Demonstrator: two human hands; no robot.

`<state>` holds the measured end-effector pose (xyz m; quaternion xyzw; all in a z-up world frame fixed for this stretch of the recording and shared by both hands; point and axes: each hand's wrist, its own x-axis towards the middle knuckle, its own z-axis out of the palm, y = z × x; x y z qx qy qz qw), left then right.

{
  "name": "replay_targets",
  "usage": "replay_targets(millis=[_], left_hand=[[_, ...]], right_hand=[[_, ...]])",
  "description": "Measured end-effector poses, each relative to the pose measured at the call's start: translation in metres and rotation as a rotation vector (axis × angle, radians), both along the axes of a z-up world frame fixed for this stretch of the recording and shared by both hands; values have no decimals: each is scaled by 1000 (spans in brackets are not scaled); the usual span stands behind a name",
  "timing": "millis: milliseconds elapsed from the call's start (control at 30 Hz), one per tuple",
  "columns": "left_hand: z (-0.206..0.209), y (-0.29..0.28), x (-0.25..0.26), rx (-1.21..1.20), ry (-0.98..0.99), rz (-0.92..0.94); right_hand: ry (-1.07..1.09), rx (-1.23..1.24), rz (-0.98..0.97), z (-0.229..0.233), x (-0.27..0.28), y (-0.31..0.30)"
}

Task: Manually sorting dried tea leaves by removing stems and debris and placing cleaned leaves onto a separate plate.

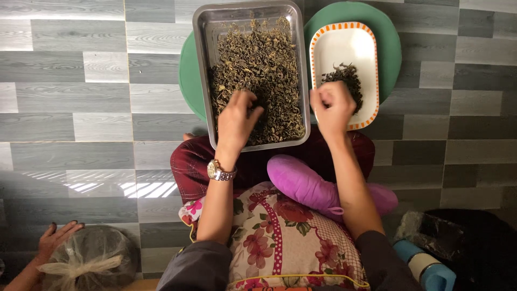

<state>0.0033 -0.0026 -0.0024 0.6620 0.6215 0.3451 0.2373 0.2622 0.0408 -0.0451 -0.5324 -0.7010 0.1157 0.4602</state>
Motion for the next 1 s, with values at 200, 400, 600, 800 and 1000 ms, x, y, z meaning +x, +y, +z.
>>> replay_targets(millis=[200,400,600,800,1000], left_hand=[[-31,-4,15,-27,175,-112],[-32,-2,16,-52,244,-75],[-30,-3,16,-27,250,-70],[-31,0,14,-35,228,-51],[-29,1,11,9,202,-35]], right_hand=[[-267,-61,290,0,-39,-10],[-386,-163,244,23,-57,-14],[-467,-124,243,-18,-56,-10],[-341,-114,255,-5,-60,-12],[30,-290,290,12,-59,-12]])
